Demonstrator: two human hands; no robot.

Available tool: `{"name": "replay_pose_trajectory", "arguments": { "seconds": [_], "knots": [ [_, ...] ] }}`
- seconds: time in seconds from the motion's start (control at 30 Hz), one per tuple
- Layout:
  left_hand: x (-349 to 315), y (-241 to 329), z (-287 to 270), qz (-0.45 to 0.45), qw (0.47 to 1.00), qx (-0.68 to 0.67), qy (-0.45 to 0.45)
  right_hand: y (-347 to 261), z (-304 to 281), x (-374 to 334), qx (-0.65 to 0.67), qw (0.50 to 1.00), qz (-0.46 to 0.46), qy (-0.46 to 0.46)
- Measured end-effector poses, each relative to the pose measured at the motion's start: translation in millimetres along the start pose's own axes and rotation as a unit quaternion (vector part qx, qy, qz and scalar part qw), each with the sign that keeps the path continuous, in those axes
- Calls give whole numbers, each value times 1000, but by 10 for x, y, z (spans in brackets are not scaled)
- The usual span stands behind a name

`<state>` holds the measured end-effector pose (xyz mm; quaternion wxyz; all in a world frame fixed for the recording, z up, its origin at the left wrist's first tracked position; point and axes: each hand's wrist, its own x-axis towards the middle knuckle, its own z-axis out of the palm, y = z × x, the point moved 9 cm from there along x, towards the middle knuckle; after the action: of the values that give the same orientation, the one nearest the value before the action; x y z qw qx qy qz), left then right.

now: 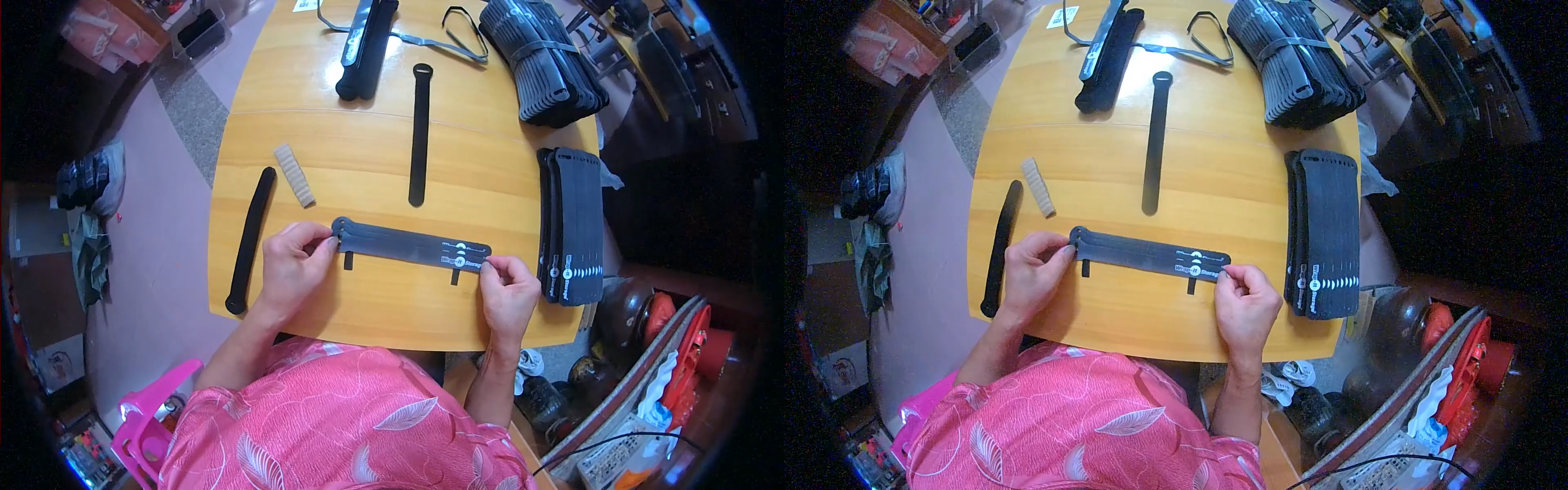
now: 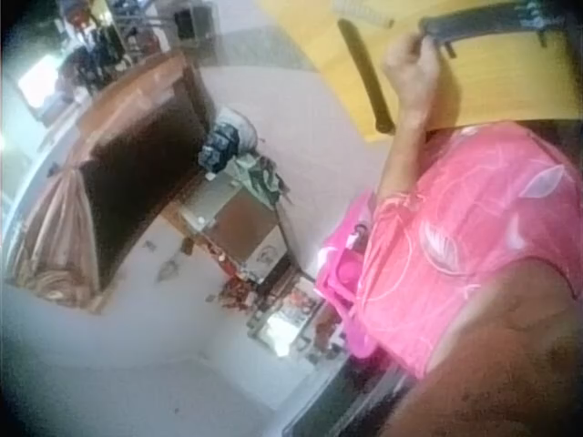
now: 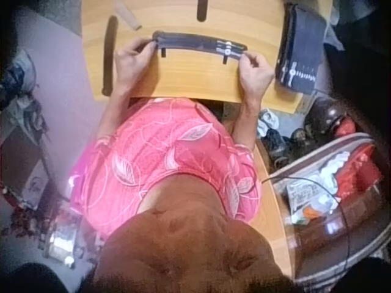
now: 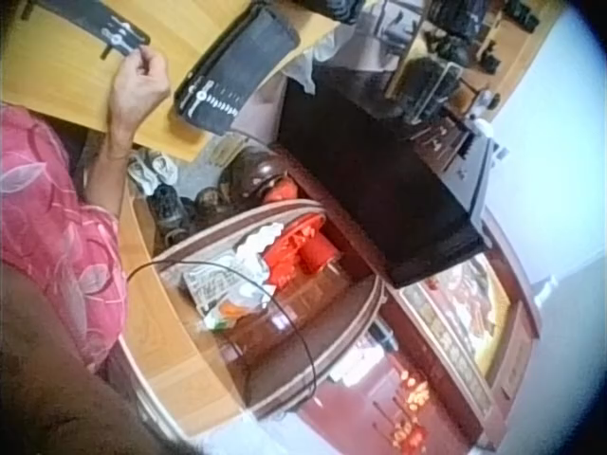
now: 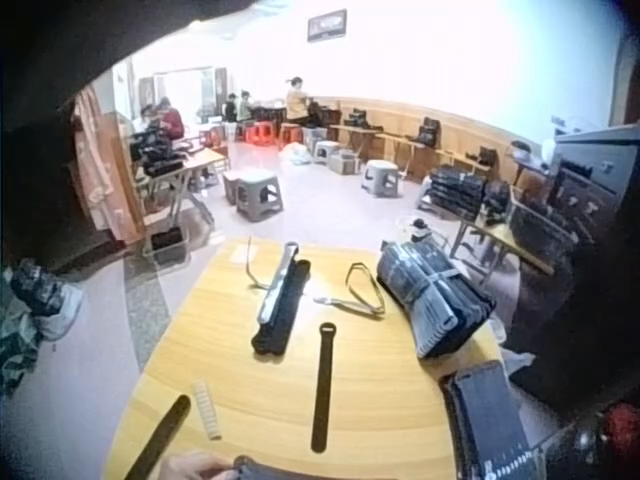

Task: Stacking and aligning black textile strips or labels on a wooden table.

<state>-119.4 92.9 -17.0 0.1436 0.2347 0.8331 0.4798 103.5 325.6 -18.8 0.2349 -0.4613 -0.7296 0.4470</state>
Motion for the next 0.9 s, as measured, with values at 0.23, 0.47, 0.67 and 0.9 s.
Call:
{"name": "replay_pose_trajectory", "arguments": {
  "seconds": [0.23,0.47,0.67,0.9],
  "knots": [
    [13,50,-17,7,999,45,-1,-49,17,-4,-38,999,-18,17],
    [47,35,-15,7,998,68,-4,-135,20,-23,-124,990,-47,40],
    [65,28,-116,-34,986,156,-54,-228,41,-67,-180,982,-45,36],
    [-91,271,-208,102,988,114,-5,-316,33,-133,-172,984,-52,3]
  ]
}}
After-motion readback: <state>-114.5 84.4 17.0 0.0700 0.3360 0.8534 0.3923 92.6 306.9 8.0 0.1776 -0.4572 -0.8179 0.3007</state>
